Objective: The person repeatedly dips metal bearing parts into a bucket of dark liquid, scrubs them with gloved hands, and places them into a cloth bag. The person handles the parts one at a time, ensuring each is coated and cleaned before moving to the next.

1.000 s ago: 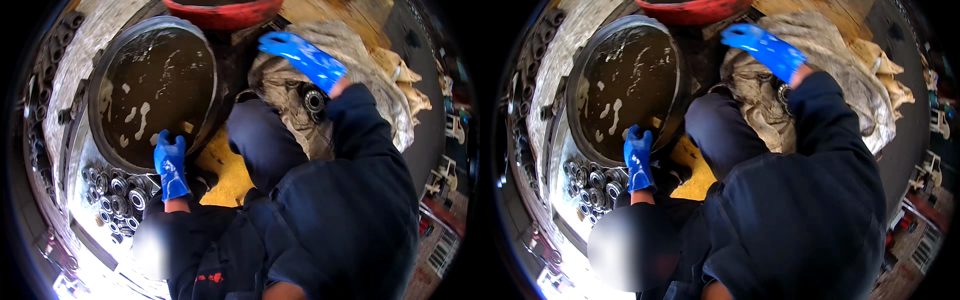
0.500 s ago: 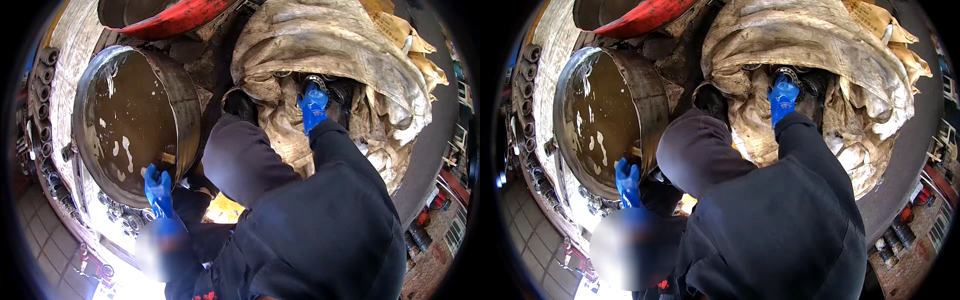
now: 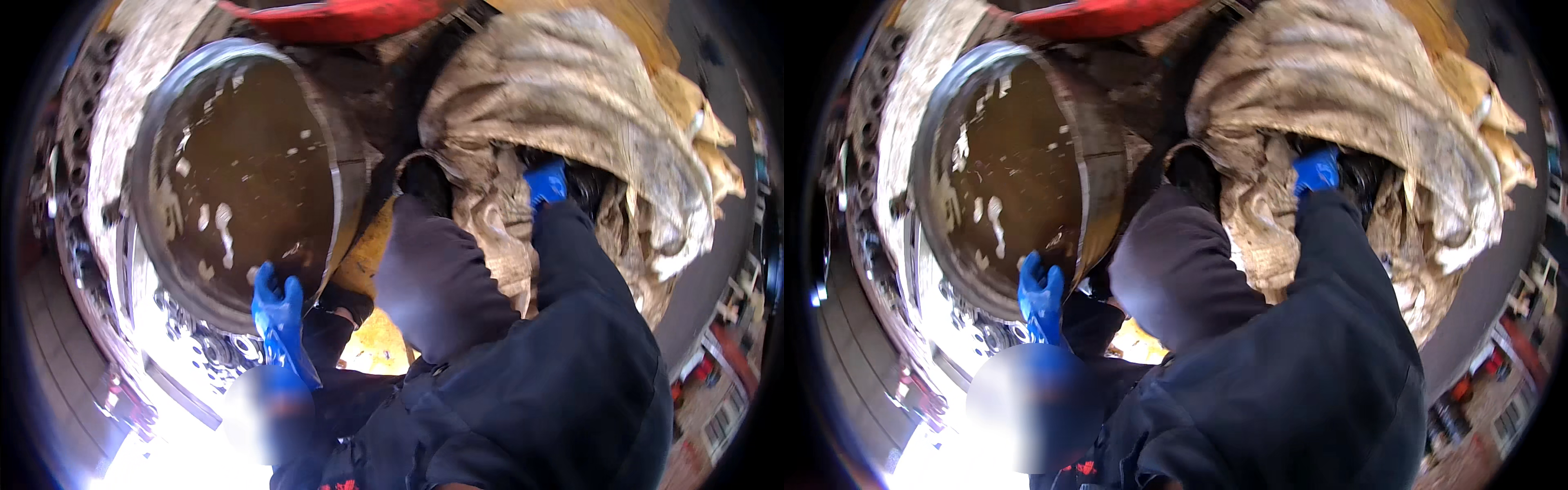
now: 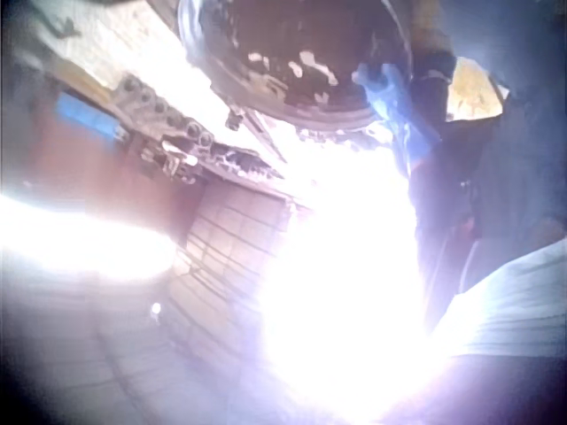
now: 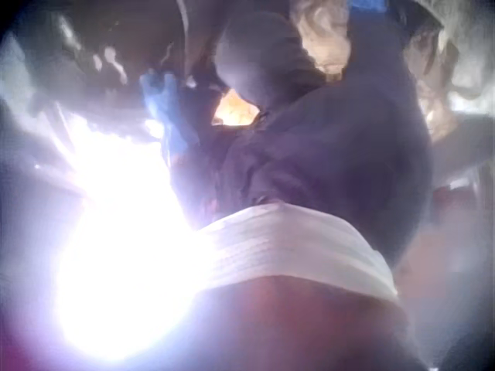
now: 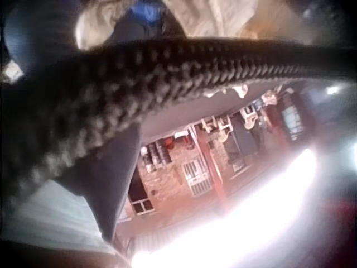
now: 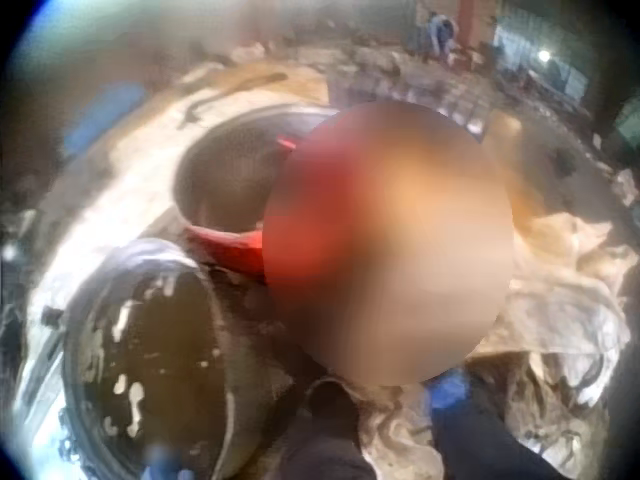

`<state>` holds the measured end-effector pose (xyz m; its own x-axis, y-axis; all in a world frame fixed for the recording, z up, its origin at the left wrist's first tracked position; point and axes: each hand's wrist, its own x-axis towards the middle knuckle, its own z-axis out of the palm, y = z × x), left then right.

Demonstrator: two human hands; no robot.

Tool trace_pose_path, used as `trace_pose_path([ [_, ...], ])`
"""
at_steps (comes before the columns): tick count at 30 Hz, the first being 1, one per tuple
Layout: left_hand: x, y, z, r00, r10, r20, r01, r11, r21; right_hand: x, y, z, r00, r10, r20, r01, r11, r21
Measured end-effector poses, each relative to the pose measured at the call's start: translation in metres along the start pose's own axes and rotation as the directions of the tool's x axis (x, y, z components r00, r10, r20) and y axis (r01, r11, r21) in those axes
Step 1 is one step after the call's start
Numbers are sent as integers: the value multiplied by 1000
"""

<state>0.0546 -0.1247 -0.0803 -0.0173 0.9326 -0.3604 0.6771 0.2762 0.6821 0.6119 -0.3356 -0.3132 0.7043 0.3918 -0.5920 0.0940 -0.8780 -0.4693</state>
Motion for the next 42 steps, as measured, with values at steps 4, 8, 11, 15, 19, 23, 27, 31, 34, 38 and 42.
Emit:
trace_pose_path([
  [4, -8, 27, -13, 999, -32, -20, 36, 966, 255, -39, -44, -44, 865, -69, 496, -214, 845, 491],
  [8, -13, 43, -22, 998, -37, -57, 57, 915, 400, -110, -155, -43, 856, -301, 420, 20, 831, 555],
  [11, -6, 45, -14, 998, -12, -63, 38, 903, 428, -186, -268, -58, 831, -490, 262, 430, 866, 254],
  [15, -11, 52, -22, 993, -100, -58, 115, 902, 415, -236, -398, -32, 249, -945, 213, 949, 282, 140],
  [19, -12, 49, -21, 991, -124, -53, 134, 913, 386, -236, -505, 69, 96, -920, 381, 946, 204, 253],
  [23, -7, 47, -15, 989, -146, 3, 136, 929, 344, -220, -560, 159, 251, -867, 430, 927, 87, -364],
  [27, -16, 47, -20, 990, -141, -17, 138, 934, 331, -198, -595, 234, 316, -862, 396, 931, 200, -306],
  [31, -11, 53, -17, 990, -141, 14, 127, 926, 357, -153, -623, 244, -327, -919, 221, 536, -373, -758],
  [34, -18, 41, -30, 982, -181, -55, 189, 924, 333, -190, -614, 220, -136, -952, 273, 776, -274, -568],
  [38, -13, 51, -25, 991, -79, -106, 111, 929, 352, -183, -555, 80, -22, -991, 131, 874, -82, -479],
  [42, -7, 39, -11, 994, 63, -90, -31, 947, 321, -119, -388, -57, 397, -915, 65, 870, 353, -344],
])
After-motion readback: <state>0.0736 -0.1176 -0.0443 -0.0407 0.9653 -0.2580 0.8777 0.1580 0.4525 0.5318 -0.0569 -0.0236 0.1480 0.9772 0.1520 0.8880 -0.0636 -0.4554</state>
